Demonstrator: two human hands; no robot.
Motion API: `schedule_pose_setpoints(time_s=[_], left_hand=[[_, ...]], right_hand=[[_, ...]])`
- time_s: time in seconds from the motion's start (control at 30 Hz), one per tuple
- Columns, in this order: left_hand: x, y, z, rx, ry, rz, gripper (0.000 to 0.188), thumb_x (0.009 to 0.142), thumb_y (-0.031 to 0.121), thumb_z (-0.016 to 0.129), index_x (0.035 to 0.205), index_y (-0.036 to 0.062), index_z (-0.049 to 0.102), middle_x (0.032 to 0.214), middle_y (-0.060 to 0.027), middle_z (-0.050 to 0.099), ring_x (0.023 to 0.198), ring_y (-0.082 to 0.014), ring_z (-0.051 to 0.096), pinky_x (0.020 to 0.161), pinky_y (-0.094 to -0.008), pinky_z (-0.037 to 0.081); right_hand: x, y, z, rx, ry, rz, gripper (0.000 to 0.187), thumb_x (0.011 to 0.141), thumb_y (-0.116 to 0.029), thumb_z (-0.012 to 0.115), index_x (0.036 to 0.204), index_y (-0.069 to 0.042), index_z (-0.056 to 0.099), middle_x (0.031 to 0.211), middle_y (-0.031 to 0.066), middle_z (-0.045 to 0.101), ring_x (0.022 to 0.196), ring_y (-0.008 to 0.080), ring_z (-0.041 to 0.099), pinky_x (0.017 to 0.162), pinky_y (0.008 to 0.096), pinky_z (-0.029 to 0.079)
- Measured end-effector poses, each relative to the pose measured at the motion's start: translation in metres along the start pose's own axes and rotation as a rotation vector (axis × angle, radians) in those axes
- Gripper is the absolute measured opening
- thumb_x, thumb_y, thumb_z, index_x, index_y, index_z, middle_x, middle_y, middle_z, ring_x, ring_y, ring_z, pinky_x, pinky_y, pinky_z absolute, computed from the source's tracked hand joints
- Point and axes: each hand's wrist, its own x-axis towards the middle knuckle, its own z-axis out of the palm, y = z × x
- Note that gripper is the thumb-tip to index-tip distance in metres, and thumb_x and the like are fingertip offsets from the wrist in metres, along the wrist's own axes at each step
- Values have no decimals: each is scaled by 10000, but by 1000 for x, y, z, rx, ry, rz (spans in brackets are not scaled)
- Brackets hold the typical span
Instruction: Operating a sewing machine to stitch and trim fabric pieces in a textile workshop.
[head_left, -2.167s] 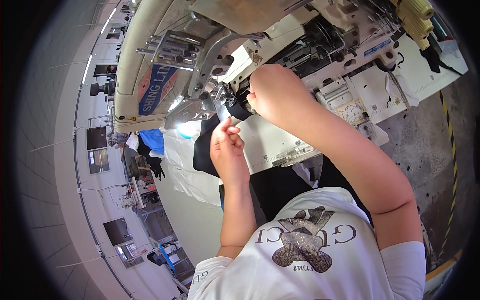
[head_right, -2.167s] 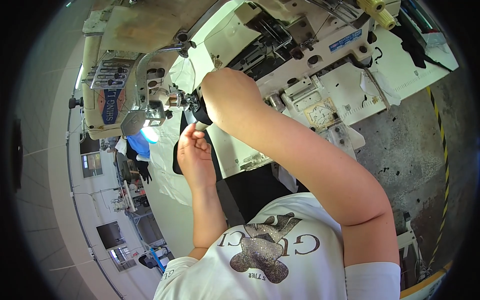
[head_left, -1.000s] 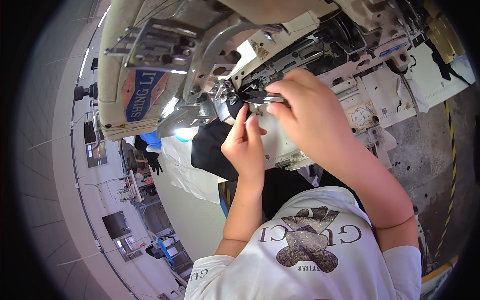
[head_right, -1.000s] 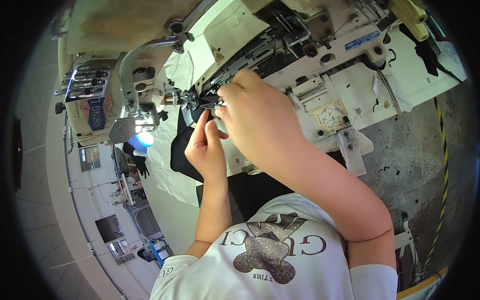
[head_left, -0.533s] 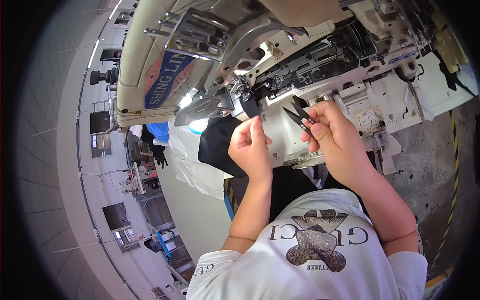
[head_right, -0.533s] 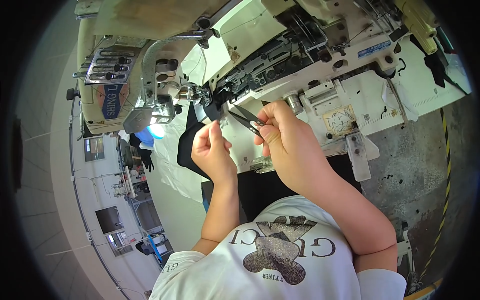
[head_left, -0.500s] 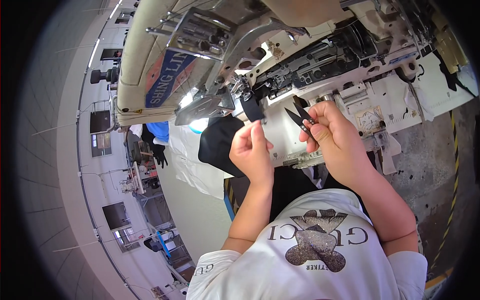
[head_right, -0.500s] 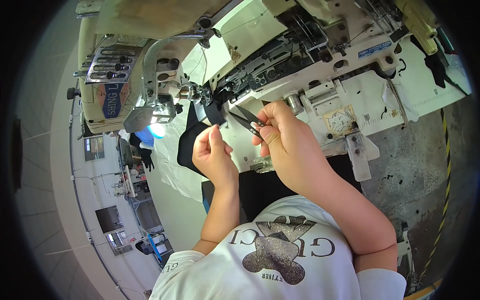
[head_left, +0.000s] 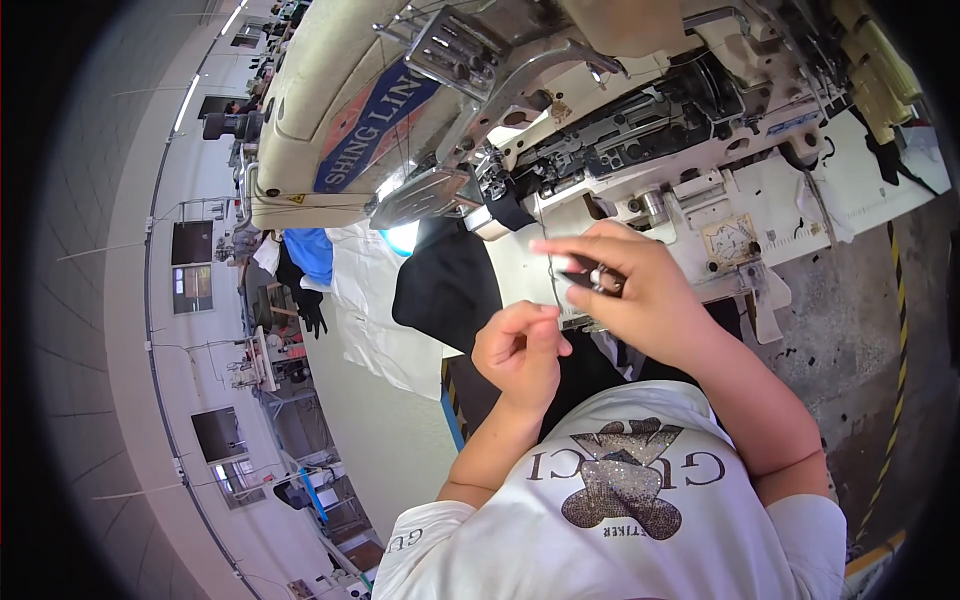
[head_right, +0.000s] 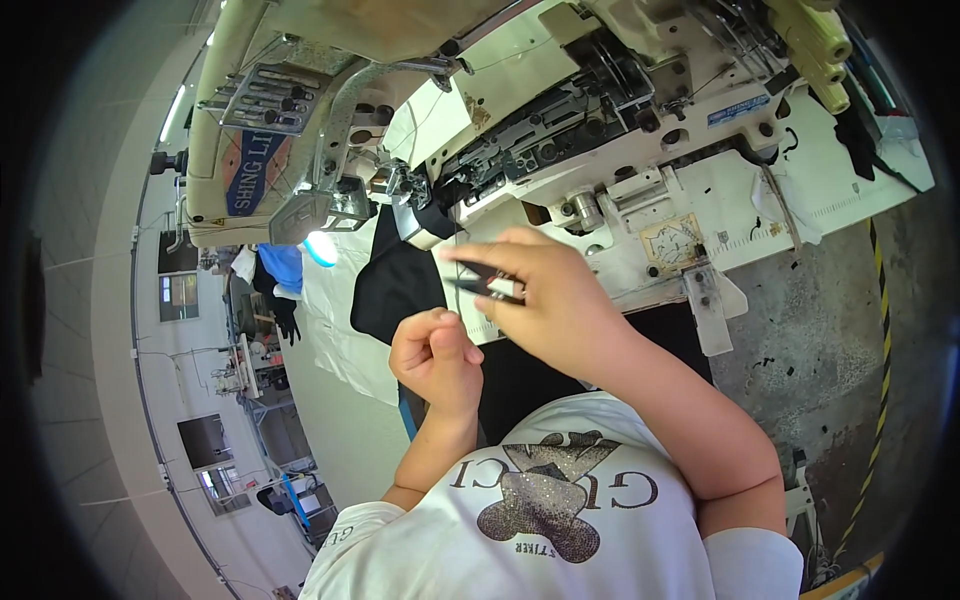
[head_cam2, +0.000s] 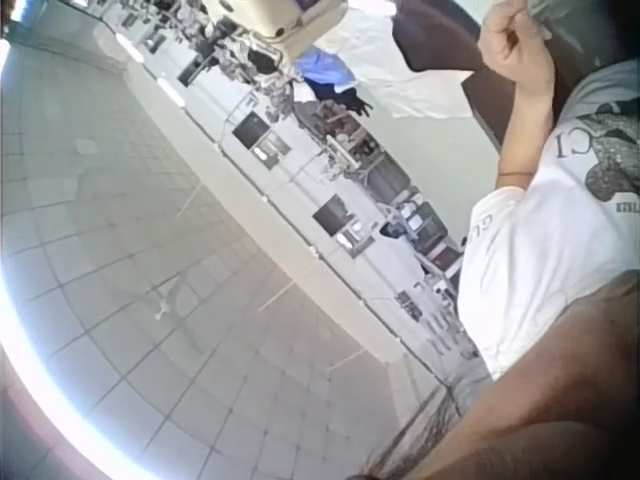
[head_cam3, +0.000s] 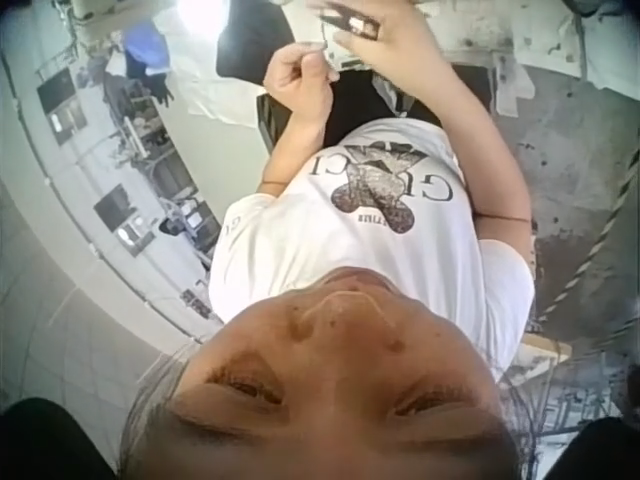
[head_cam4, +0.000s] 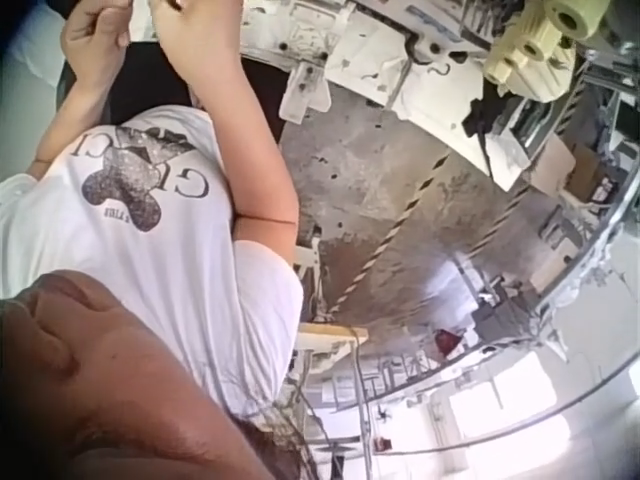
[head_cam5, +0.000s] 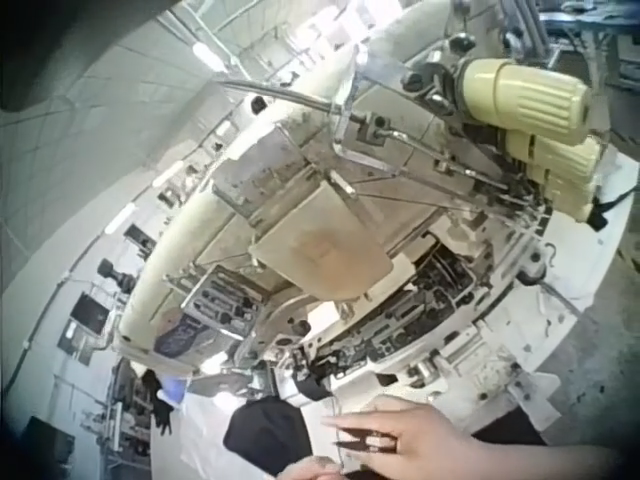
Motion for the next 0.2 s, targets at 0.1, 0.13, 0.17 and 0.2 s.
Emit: schedule_pose_setpoints(time_s=[0.1, 0.13, 0.17, 0.2], left_hand=[[5, 10, -8, 179, -188, 190, 191, 906, 189, 670, 857, 5, 656, 676, -63, 632, 504, -145, 582, 459, -238, 420], [10, 11, -10, 208, -237, 323, 207, 913, 216, 661, 862, 15, 659, 676, -52, 638, 505, -160, 589, 462, -249, 424], [14, 11, -9, 234, -283, 452, 224, 919, 242, 653, 866, 25, 662, 676, -41, 644, 506, -176, 595, 465, -260, 429], [16, 11, -6, 250, -204, 468, 275, 935, 299, 627, 873, 34, 671, 719, -49, 675, 557, -200, 626, 501, -262, 450]], right_hand=[[-7, 1, 0, -134, -97, -64, 207, 741, 58, 673, 933, -20, 676, 796, 31, 613, 633, 81, 537, 562, 221, 425], [-9, 2, -2, -177, -124, -109, 139, 726, 56, 714, 832, -14, 656, 852, 82, 659, 728, 142, 648, 622, 247, 505], [-14, 0, -7, -155, -196, -133, 127, 747, 45, 706, 844, -26, 665, 866, 86, 668, 737, 161, 660, 631, 257, 512], [-22, -5, -17, -150, -269, -157, 117, 767, 35, 699, 855, -37, 674, 881, 90, 678, 746, 180, 672, 640, 267, 519]])
